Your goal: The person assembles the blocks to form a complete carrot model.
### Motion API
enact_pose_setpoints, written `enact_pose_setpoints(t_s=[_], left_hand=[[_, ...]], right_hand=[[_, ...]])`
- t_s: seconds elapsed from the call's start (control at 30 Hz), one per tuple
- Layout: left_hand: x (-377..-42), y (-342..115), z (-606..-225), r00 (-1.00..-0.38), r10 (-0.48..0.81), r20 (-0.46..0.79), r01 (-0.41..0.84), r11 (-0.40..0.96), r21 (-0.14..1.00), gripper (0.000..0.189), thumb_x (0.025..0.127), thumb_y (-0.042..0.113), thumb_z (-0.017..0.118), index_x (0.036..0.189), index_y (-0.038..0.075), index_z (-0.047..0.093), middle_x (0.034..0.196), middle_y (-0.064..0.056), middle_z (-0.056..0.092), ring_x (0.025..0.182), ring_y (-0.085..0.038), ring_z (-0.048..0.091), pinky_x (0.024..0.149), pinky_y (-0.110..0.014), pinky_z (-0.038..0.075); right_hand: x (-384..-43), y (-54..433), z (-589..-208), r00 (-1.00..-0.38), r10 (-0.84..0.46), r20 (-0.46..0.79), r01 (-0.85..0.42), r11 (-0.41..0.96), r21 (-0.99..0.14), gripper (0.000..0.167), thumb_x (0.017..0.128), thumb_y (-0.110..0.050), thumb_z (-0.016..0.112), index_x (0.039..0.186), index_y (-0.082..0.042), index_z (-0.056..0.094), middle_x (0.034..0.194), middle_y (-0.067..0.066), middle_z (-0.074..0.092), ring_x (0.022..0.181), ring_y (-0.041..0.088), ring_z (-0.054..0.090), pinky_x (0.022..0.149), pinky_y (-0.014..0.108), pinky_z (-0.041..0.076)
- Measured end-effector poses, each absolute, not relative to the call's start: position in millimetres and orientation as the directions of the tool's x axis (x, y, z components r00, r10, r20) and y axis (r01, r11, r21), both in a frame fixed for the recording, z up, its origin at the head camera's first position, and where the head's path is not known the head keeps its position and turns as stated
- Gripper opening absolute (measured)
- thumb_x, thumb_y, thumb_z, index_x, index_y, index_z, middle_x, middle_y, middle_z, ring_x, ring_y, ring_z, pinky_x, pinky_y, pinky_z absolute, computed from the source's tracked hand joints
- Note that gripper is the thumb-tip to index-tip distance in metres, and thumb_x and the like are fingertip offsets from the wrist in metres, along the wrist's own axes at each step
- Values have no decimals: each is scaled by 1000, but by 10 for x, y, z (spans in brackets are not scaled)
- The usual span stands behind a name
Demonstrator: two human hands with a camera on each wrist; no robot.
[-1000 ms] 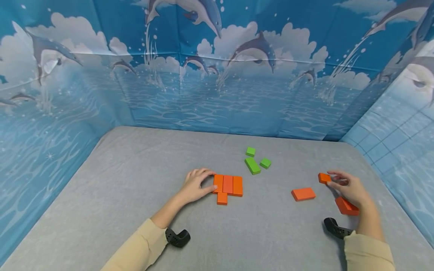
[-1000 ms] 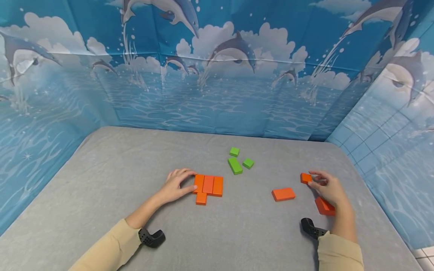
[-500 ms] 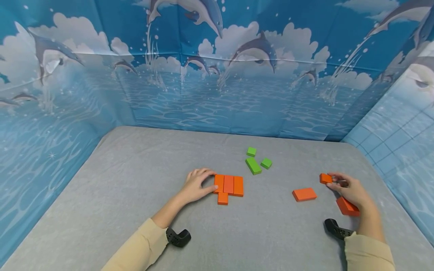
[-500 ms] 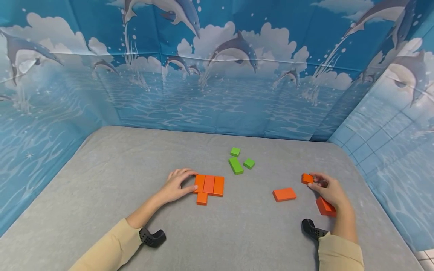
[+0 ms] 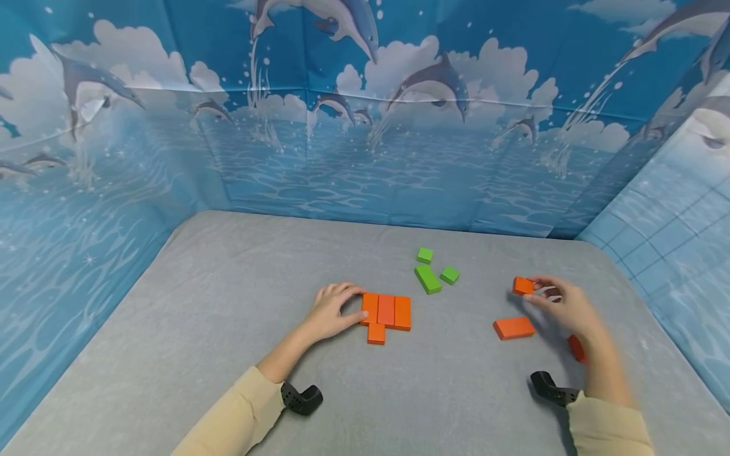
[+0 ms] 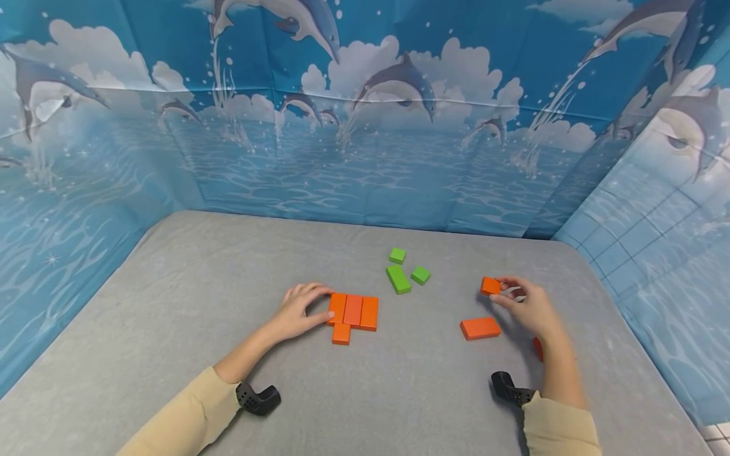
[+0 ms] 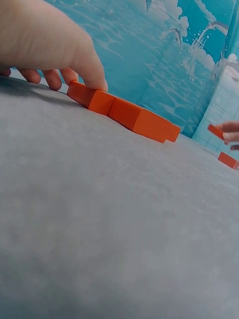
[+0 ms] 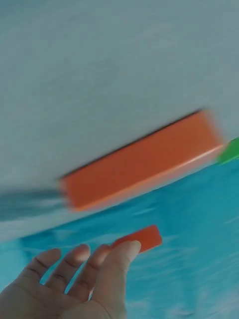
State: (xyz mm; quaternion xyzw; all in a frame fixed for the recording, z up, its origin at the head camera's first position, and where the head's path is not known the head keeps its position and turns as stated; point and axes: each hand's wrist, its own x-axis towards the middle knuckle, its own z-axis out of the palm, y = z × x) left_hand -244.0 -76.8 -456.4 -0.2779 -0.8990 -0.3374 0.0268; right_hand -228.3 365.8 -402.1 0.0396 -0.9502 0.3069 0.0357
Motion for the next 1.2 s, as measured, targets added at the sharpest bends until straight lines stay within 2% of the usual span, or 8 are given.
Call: enact_pose_setpoints(t_s=[0.13, 0.27, 0.4, 0.63, 0.93, 1.2], left_hand=[[-2437, -769, -4565, -843, 482, 240, 520, 613, 595, 46, 86, 36, 61, 125, 15, 54, 129, -7, 49, 120, -29, 37, 101, -52, 18], [-2434, -770, -4557, -842, 480, 246, 521, 605, 602, 45, 85, 35, 62, 124, 14, 55, 128, -8, 49, 119, -30, 38, 101, -52, 18], [-2441, -771, -4563, -845, 478, 241, 516, 608, 604, 45, 85, 36, 61, 124, 14, 55, 128, -8, 50, 119, -30, 38, 101, -52, 18], [-2444, -769, -4566, -846, 471, 249, 516, 606, 606, 45, 85, 36, 62, 124, 15, 56, 127, -7, 50, 119, -29, 38, 101, -52, 19], [-2461, -767, -4587, -849, 465, 251, 514, 616, 597, 44, 85, 37, 61, 123, 16, 56, 126, -5, 51, 117, -28, 39, 100, -51, 19], [-2460, -768, -4596, -853, 460, 246, 508, 625, 593, 44, 85, 38, 61, 123, 17, 56, 126, -5, 51, 117, -28, 39, 100, -50, 20]], right_hand=[[-2311, 3325, -3977, -987, -94, 127, -154, 766, -624, 45, 87, -26, 63, 119, 3, 52, 105, 19, 54, 87, 25, 50, 66, 33, 44], [-2302, 2995, -3952, -976, -151, 159, -219, 721, -658, 41, 85, -23, 66, 115, 2, 55, 101, 15, 57, 80, 16, 49, 66, 24, 44], [-2256, 2695, -3930, -965, -200, 167, -260, 682, -684, 39, 83, -20, 68, 114, 2, 56, 98, 14, 57, 79, 15, 50, 68, 22, 44], [-2130, 2259, -3983, -949, -289, 126, -283, 602, -747, 36, 80, -13, 70, 111, 0, 58, 94, 12, 58, 74, 18, 49, 59, 26, 42], [-1960, 1863, -4124, -905, -410, 114, -350, 567, -746, 32, 77, -11, 73, 106, -4, 59, 89, 6, 57, 72, 12, 48, 54, 23, 41], [-1890, 1683, -4206, -892, -434, 127, -383, 574, -724, 28, 77, -10, 73, 101, -5, 60, 86, 4, 56, 68, 12, 47, 54, 23, 41]])
